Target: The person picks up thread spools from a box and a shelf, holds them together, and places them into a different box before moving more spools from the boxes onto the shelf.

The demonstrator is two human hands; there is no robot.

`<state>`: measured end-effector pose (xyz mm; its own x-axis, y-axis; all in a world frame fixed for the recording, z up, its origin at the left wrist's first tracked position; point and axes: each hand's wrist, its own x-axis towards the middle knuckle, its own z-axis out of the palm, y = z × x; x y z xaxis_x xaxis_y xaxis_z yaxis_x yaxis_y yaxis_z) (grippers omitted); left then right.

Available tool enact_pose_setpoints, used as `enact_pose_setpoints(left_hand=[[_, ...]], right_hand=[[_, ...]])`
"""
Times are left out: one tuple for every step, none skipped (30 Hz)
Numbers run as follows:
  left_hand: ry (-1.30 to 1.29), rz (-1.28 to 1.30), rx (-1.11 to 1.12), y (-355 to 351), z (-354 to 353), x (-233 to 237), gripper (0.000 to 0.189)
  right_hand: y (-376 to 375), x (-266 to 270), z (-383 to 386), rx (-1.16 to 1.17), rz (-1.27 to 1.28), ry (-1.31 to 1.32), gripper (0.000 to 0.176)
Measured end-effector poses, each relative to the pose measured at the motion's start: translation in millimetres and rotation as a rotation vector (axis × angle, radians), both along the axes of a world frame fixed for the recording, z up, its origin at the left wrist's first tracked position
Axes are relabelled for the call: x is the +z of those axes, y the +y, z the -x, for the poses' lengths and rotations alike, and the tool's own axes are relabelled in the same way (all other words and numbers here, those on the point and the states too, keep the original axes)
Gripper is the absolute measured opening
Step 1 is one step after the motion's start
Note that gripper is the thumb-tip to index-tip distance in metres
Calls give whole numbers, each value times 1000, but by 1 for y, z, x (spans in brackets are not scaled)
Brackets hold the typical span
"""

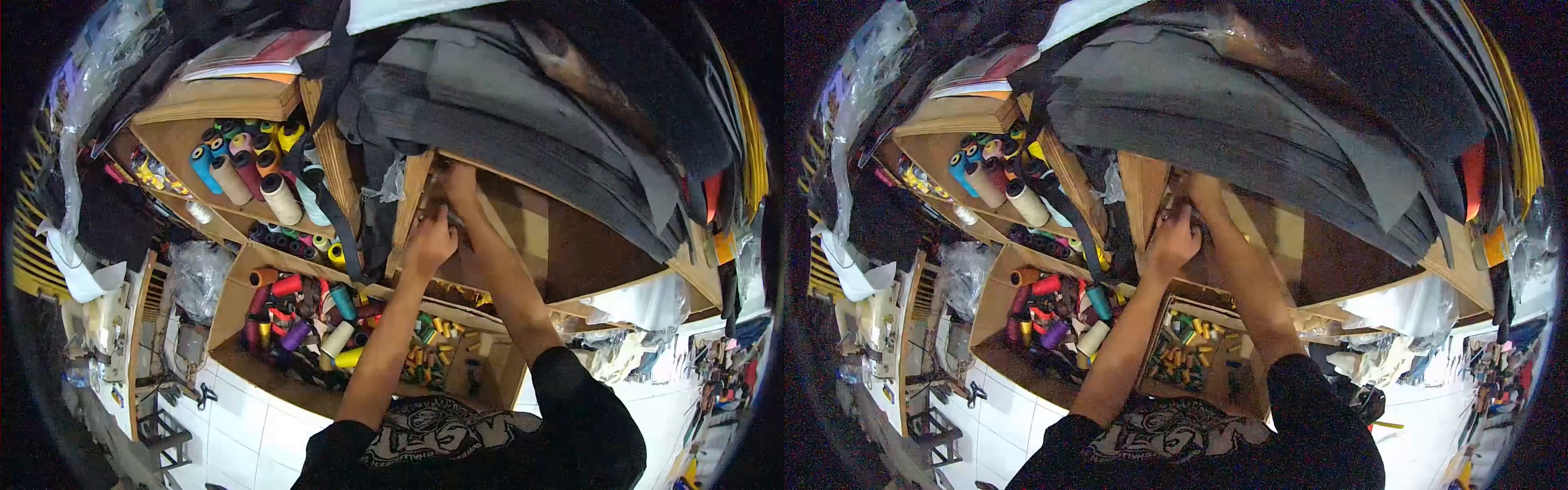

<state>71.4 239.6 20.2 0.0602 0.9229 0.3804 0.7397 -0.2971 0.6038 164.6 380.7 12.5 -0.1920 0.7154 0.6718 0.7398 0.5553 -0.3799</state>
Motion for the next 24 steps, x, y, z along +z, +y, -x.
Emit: enact_pose_setpoints(left_hand=[[-3,65,-12,-1,1,5,47],[18,-53,0,0,0,1,47],[39,-168,12,0,0,-5,46],[53,-198,22,1,0,-9,45],[67,-227,33,1,0,-11,44],[73,-167,37,0,-1,-7,43],[79,-104,38,0,-1,-3,42],[53,-18,18,-3,-1,3,42],[29,65,-6,-3,0,11,43],[5,146,-31,-1,1,15,44],[-19,68,-43,0,1,12,45],[-46,-12,-53,2,1,5,46],[-74,-95,-62,6,1,-1,48],[-59,-64,-49,8,0,-6,47],[-43,-32,-36,10,-2,-10,47],[-33,62,-37,10,-2,-10,47],[-22,154,-33,9,-3,-5,47],[-47,175,10,3,-4,6,47],[-11,141,4,2,-4,4,48],[25,106,-2,3,-3,0,49],[62,69,-5,5,-1,0,50],[45,20,-8,6,0,0,50],[28,-27,-10,4,0,1,49],[11,-74,-13,4,0,1,49]], right_hand=[[-1,1,1,4,38,29,48],[1,-2,1,-12,21,20,48],[6,-8,-1,-27,3,11,48],[15,-17,-2,-61,-70,-38,47],[21,-24,-5,-94,-142,-86,46],[12,-8,-10,-41,-12,-43,44],[3,10,-21,9,120,-1,41],[-7,24,-32,8,157,7,38],[-17,36,-44,6,193,14,36],[-25,42,-58,-43,129,-19,35],[-35,48,-72,-109,147,-130,34],[-44,53,-86,-170,161,-245,35],[-59,56,-100,-247,255,-433,36],[-79,67,-103,-259,385,-485,38],[-99,78,-106,-269,514,-542,39],[-126,100,-99,-215,673,-457,40],[-132,105,-97,-190,808,-407,40],[-139,110,-96,-174,942,-357,40],[-140,105,-97,-192,1058,-344,40],[-139,97,-99,-208,1174,-331,39],[-137,83,-106,-164,1136,-153,38],[-134,62,-117,-113,1092,22,37],[-136,59,-115,-61,1045,194,37],[-138,56,-114,-25,993,298,35]])
